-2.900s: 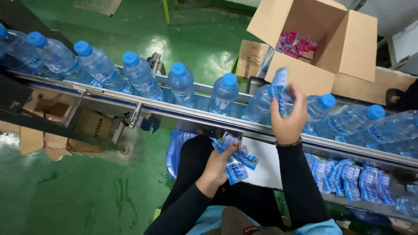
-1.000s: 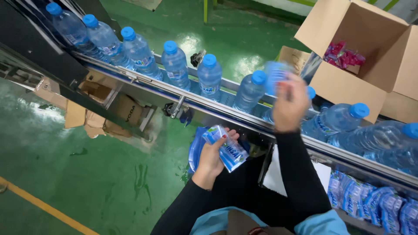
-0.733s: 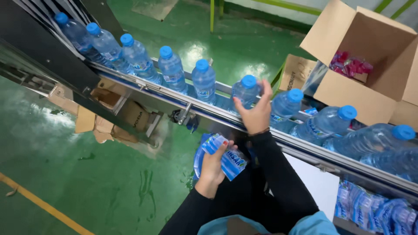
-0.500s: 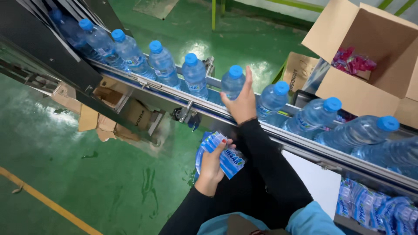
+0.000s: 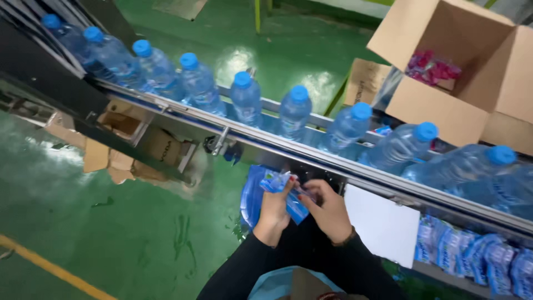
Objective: The person sits on a low stool next to a conveyor belt and applies labels to water bottles as they pass by. They pick up a bottle, apply a label from a stack, and place the bottle back on the belt. The person also writes on a clipboard during the process.
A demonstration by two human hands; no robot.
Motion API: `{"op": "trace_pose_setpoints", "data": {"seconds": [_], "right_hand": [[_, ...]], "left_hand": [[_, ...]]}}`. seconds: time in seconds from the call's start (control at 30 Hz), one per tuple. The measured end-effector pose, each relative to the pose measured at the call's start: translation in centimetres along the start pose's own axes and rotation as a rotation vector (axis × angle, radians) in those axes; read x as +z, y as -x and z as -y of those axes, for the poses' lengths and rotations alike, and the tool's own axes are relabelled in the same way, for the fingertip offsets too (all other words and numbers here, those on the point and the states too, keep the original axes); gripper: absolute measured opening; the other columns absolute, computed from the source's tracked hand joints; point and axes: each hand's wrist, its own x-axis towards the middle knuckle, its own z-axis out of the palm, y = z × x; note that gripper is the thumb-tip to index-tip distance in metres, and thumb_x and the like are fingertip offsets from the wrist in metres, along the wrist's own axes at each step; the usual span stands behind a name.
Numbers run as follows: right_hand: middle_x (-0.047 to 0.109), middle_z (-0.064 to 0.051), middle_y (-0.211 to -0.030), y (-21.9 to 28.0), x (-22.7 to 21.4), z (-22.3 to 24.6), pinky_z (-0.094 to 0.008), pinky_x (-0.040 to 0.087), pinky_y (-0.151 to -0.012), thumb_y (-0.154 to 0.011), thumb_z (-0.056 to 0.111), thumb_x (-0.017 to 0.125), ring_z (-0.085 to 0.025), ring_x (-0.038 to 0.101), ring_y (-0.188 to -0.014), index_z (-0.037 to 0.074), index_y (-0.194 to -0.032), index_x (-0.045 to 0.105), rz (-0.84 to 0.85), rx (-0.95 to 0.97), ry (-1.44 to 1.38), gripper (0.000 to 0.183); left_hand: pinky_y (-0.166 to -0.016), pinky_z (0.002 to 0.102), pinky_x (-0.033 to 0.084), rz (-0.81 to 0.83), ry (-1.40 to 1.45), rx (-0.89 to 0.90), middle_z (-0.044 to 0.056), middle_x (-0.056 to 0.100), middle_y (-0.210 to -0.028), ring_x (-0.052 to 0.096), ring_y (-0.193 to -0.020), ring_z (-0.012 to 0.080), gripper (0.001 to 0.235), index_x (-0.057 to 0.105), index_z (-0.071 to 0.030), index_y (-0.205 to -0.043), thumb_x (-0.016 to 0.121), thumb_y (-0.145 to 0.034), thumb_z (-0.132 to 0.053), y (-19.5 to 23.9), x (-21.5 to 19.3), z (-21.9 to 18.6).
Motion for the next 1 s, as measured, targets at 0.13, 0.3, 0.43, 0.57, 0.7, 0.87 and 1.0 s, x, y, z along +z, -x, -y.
{"op": "trace_pose_setpoints", "data": {"seconds": [0.13, 0.3, 0.43, 0.57, 0.7, 0.87, 1.0], "right_hand": [[0.079, 0.006, -0.078, 0.2, -3.0, -3.1, -0.029, 0.057, -0.066, -0.080, 0.034, 0.087, -0.015, 0.075, -0.073, 0.033, -0.091, 0.081, -0.048, 0.070, -0.020, 0.013], [0.073, -0.002, -0.090, 2.0, -9.4, -0.3, -0.032, 0.055, -0.079, -0.093, 0.013, 0.075, -0.014, 0.060, -0.082, 0.006, -0.099, 0.076, -0.075, -0.025, -0.485, 0.009], [0.065, -0.009, -0.080, 0.6, -16.7, 2.0, -0.038, 0.048, -0.081, -0.103, 0.016, 0.067, -0.022, 0.056, -0.077, 0.011, -0.090, 0.069, -0.337, -0.132, -0.123, 0.014], [0.059, -0.013, -0.090, -3.9, -18.2, 4.9, -0.041, 0.040, -0.079, -0.118, 0.012, 0.067, -0.026, 0.052, -0.085, 0.000, -0.098, 0.065, -0.726, -0.566, 0.248, 0.023], [0.072, -0.024, -0.123, -8.3, -13.4, 8.9, -0.047, 0.054, -0.089, -0.090, 0.006, 0.087, -0.045, 0.068, -0.108, 0.000, -0.091, 0.058, -0.549, -0.810, 0.165, 0.029], [0.047, -0.030, -0.143, -10.0, -7.0, 7.1, -0.056, 0.048, -0.107, -0.073, 0.012, 0.095, -0.051, 0.056, -0.125, -0.003, -0.145, 0.036, -0.576, -0.612, 0.096, 0.094], [0.033, -0.038, -0.154, -8.0, -5.1, 6.5, -0.061, 0.036, -0.117, -0.080, 0.011, 0.092, -0.057, 0.039, -0.141, -0.004, -0.160, 0.004, -0.453, -0.592, -0.091, 0.119]], "left_hand": [[-0.065, 0.051, 0.063, 0.068, 0.048, -0.154, 0.018, 0.074, -0.076, 0.074, -0.066, 0.0341, 0.009, 0.075, -0.002, -0.087, 0.082, -0.083, 0.003, 0.2, 0.7, 3.6], [-0.081, 0.057, 0.060, 0.310, 0.160, -0.435, 0.021, 0.075, -0.091, 0.075, -0.080, 0.0360, 0.029, 0.073, -0.002, -0.107, 0.087, -0.084, -0.009, 1.1, 0.4, 3.8], [-0.090, 0.048, 0.059, 0.312, 0.284, -0.496, 0.017, 0.075, -0.100, 0.072, -0.089, 0.0285, 0.032, 0.067, -0.003, -0.121, 0.074, -0.091, -0.009, 2.2, 1.5, 0.6], [-0.098, 0.044, 0.053, 0.318, 0.149, -0.433, 0.025, 0.064, -0.121, 0.066, -0.105, 0.0334, 0.047, 0.056, 0.005, -0.130, 0.064, -0.084, -0.003, 4.0, 2.8, -2.6], [-0.100, 0.059, 0.053, 0.285, 0.054, -0.270, 0.028, 0.072, -0.121, 0.070, -0.113, 0.0428, 0.037, 0.062, 0.009, -0.130, 0.066, -0.095, -0.002, 4.0, 2.9, -2.1], [-0.093, 0.063, 0.055, 0.218, 0.052, -0.238, 0.027, 0.074, -0.114, 0.073, -0.104, 0.0431, 0.033, 0.065, 0.007, -0.125, 0.070, -0.095, -0.005, 3.0, 2.3, -2.3], [-0.086, 0.062, 0.058, 0.122, -0.013, -0.140, 0.026, 0.076, -0.104, 0.076, -0.095, 0.0397, 0.028, 0.068, 0.009, -0.120, 0.071, -0.095, -0.001, 4.2, 3.3, -3.2]]}}
